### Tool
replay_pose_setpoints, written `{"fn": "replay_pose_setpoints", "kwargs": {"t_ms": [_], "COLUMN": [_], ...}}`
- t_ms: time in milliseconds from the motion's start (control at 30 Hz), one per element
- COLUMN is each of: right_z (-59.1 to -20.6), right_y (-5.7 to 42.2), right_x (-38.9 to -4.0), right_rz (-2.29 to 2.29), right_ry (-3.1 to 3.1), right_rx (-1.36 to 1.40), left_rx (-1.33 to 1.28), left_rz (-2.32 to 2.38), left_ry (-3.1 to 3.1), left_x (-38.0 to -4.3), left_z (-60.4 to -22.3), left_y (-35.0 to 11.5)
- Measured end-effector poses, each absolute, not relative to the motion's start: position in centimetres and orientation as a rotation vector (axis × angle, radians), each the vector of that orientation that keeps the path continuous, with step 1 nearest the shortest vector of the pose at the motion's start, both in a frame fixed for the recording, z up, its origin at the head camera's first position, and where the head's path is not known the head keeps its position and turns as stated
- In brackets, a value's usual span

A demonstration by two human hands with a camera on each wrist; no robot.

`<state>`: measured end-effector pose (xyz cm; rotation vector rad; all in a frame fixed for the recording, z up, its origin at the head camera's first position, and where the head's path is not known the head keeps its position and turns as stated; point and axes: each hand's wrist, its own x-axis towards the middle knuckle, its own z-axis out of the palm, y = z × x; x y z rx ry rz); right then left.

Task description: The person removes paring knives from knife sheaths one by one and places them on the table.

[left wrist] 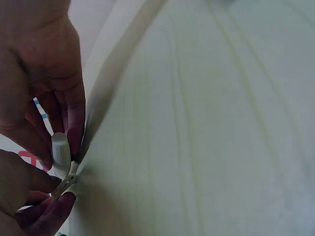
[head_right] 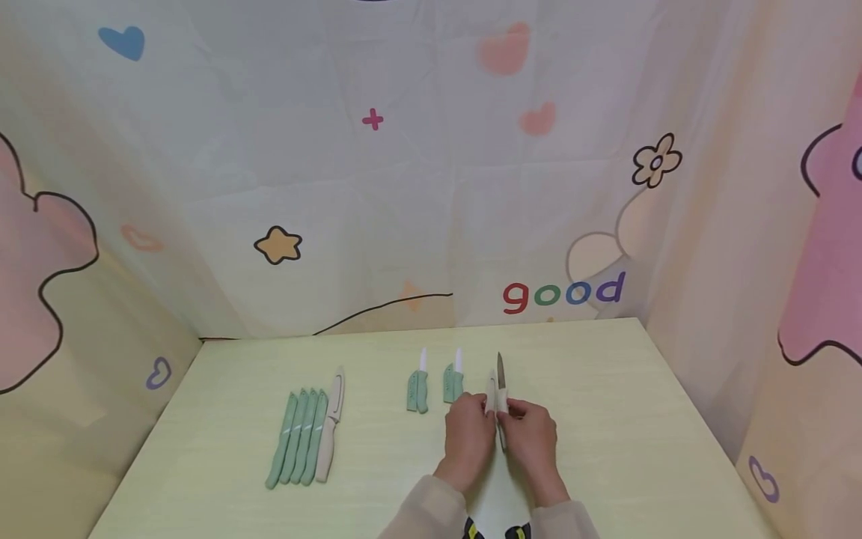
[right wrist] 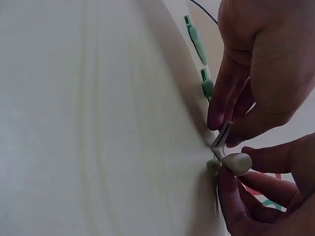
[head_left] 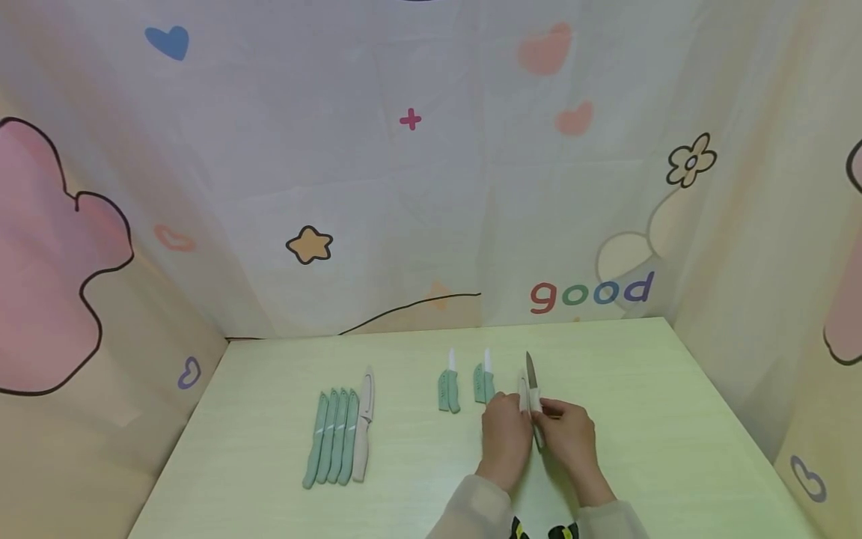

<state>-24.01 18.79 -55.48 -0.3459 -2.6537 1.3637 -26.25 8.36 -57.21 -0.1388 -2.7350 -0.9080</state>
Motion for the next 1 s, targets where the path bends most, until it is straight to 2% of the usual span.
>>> {"fn": "replay_pose_setpoints", "kwargs": {"t_ms": [233, 1000], "right_z": [-55.3, -54.9], "right_y": [18.8, 18.7], "right_x": [-24.8, -25.7], "right_rz": [1.273, 1.143], "right_ry": [-2.702, -2.848], "right_rx": [-0.300, -0.140], "left_rx": [-0.210, -0.193], "left_rz": [-0.506, -0.354], "left_ry": [-2.767, -2.850], "left_x": [-26.4, -26.2], "left_z": [-57.2, -57.2], "left_y": [8.8, 9.0]}}
